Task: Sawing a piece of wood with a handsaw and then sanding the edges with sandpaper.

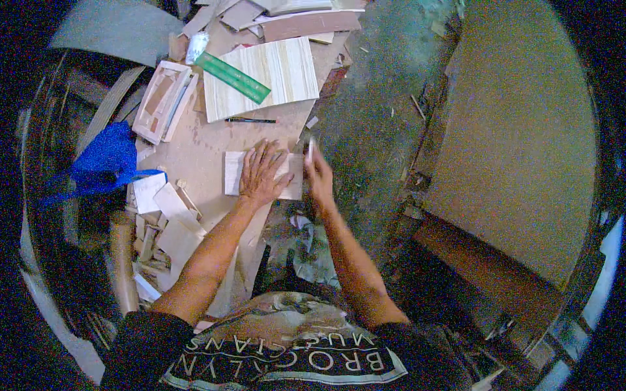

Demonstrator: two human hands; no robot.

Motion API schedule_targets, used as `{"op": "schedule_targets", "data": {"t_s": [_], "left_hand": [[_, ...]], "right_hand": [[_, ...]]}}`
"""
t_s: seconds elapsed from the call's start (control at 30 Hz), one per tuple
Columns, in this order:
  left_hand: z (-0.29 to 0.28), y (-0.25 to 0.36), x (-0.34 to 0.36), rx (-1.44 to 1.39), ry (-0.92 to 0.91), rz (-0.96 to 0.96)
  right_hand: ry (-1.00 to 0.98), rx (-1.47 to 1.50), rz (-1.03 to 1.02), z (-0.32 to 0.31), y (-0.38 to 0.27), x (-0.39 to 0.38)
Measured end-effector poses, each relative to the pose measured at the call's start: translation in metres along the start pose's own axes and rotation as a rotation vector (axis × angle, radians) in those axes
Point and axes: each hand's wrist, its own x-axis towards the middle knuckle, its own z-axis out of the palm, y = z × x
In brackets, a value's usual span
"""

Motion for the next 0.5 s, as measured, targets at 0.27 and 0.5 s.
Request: {"op": "schedule_targets", "data": {"t_s": [0.27,0.5], "left_hand": [[-0.006,-0.012,-0.027,0.332,0.098,-0.087],[0.006,0.014,-0.032,0.092,0.103,-0.357]], "right_hand": [[0.013,0.031,0.083,-0.035,0.026,-0.06],[-0.27,-0.034,0.224,-0.016,0.041,-0.153]]}}
